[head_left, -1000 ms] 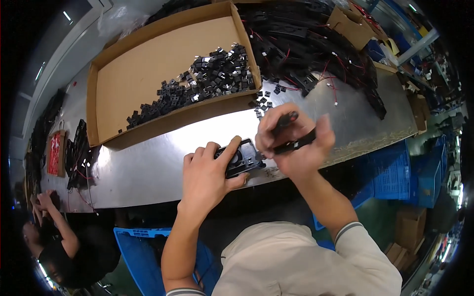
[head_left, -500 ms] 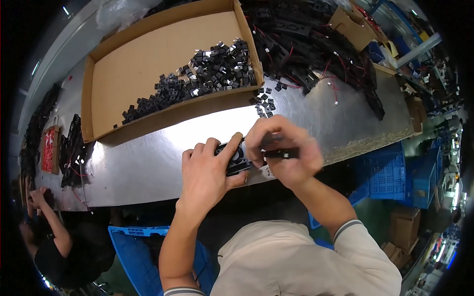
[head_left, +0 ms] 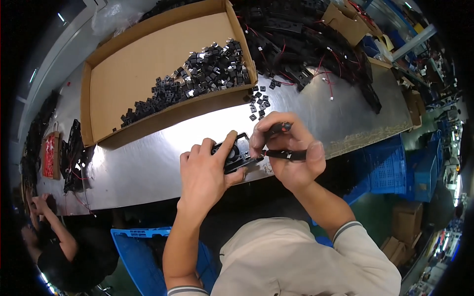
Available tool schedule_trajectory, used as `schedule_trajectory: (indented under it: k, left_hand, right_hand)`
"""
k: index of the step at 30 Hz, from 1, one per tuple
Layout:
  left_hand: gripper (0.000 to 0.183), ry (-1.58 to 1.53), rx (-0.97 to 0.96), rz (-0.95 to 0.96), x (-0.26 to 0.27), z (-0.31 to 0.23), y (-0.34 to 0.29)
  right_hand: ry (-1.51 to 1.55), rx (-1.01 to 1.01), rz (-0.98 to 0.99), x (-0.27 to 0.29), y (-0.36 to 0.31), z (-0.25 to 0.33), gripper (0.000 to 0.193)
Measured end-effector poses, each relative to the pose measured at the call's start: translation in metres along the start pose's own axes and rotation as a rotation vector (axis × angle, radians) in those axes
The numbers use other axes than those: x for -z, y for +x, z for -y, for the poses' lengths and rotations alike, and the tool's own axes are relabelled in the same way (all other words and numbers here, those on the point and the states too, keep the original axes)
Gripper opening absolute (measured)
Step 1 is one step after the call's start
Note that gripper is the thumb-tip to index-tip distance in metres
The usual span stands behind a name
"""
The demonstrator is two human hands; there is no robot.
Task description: Manually inserting small components into a plastic housing and securing them using pliers.
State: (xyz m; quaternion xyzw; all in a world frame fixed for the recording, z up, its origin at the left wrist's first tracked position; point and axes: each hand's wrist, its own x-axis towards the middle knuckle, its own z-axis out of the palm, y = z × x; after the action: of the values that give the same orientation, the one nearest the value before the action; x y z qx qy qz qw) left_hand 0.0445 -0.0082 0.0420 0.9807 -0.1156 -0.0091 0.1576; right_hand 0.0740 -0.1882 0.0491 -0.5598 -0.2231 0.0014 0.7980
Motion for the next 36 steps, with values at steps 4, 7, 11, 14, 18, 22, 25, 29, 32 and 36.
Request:
schedule_trajectory:
  k: [4, 7, 11, 14, 18, 22, 25, 29, 32, 36]
  left_hand:
    - [0.075, -0.009, 0.034, 0.01, 0.0018, -0.0028, 0.0014]
    - [0.074, -0.011, 0.047, 0.016, 0.0027, -0.0037, 0.0016]
    - [0.073, -0.017, 0.052, 0.023, 0.0044, -0.005, 0.0011]
    - [0.073, -0.018, 0.047, 0.008, 0.0043, -0.0055, 0.0005]
    - [0.073, -0.021, 0.044, 0.004, 0.0021, -0.0039, 0.0002]
    - [0.074, -0.02, 0.043, 0.01, 0.0014, -0.003, 0.0006]
    - [0.075, -0.015, 0.042, 0.014, 0.0012, -0.0021, 0.0008]
    - [0.075, -0.024, 0.035, 0.008, 0.0004, -0.0014, 0.0018]
    - [0.075, -0.033, 0.037, 0.0, -0.0004, -0.0013, 0.0014]
    - [0.076, -0.024, 0.035, 0.009, -0.0003, -0.0016, 0.0028]
  right_hand:
    - [0.007, -0.022, -0.051, -0.0028, -0.0003, -0.0026, 0.09]
    - [-0.013, -0.037, -0.057, -0.0034, 0.0001, -0.0032, 0.09]
    - [-0.029, -0.031, -0.058, -0.0043, -0.0002, -0.0054, 0.09]
    - [-0.028, -0.016, -0.06, -0.0051, -0.0009, -0.0046, 0.089]
    - [-0.05, -0.032, -0.04, -0.0042, -0.0015, -0.0073, 0.09]
    - [-0.08, -0.03, -0.029, -0.0047, -0.0023, -0.0065, 0.092]
    - [-0.057, -0.029, -0.031, -0.004, -0.0015, -0.0068, 0.093]
    - [-0.051, -0.063, -0.06, -0.0034, -0.0019, -0.0049, 0.095]
    - [0.054, -0.047, -0.08, -0.0029, -0.0011, -0.0019, 0.096]
    - [-0.026, -0.067, -0.077, -0.0038, -0.0007, -0.0041, 0.097]
